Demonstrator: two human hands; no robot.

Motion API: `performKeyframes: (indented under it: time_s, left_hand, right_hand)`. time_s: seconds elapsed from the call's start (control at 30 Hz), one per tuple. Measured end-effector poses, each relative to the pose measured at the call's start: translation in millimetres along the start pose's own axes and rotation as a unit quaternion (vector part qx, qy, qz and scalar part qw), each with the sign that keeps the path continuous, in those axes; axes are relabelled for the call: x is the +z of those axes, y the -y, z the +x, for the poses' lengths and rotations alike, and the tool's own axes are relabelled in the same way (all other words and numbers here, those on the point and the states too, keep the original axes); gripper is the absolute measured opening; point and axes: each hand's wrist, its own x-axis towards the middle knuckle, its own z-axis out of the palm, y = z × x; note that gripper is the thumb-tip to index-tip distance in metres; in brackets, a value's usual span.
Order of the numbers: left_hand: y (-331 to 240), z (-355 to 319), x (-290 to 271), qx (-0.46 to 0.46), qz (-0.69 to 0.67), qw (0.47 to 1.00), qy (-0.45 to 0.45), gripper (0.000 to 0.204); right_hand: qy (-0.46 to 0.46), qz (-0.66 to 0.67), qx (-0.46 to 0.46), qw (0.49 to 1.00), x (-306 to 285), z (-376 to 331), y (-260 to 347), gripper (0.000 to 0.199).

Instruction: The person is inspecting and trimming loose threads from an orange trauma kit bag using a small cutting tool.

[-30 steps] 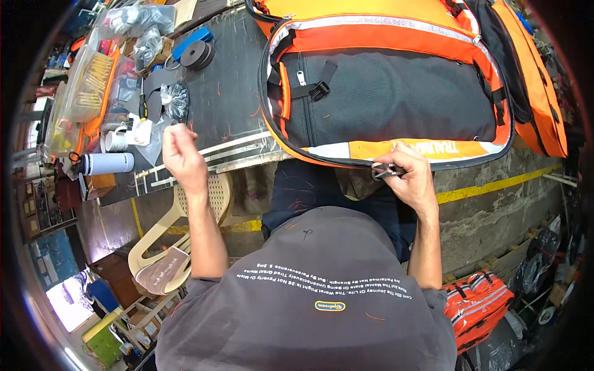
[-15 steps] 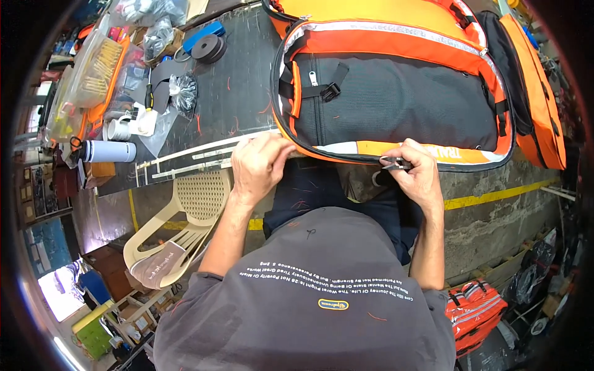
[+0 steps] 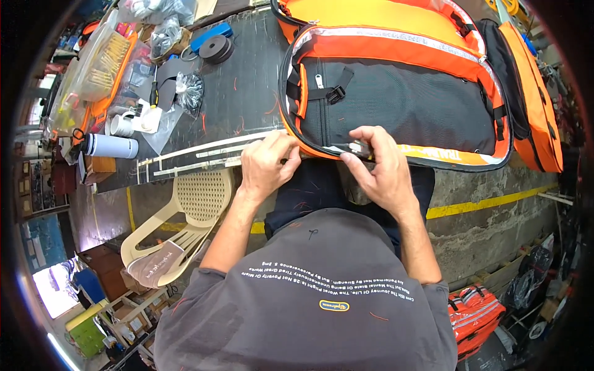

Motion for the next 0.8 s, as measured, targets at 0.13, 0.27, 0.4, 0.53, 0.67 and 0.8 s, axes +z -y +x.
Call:
performKeyframes:
  time_s: [0.13, 0.27, 0.4, 0.53, 0.67, 0.8]
  left_hand:
    - [-9, -3, 3, -0.136, -0.104, 0.985, -0.022, 0.012]
    - [-20, -7, -6, -0.252, -0.151, 0.956, 0.003, 0.014]
    - [-20, -6, 1, -0.138, -0.076, 0.986, -0.061, 0.017]
    - [-18, -10, 12, -0.095, -0.023, 0.992, -0.084, 0.016]
    - [-23, -9, 15, -0.2, -0.102, 0.974, -0.024, 0.01]
    - [-18, -26, 34, -0.346, -0.394, 0.851, -0.025, 0.008]
  right_hand:
    - [0.019, -0.007, -0.006, 1.0, 16, 0, 6, 0.036]
    - [0.0, -0.057, -0.033, 0.998, 28, -4, 6, 0.036]
    - [-0.014, -0.076, -0.043, 0.996, 35, -4, 7, 0.035]
    - [0.008, -0.07, -0.057, 0.996, 39, -6, 6, 0.031]
    - [-0.003, -0.1, -0.123, 0.987, 45, -6, 1, 0.023]
    - [-0.011, -0.099, -0.149, 0.984, 48, -1, -1, 0.022]
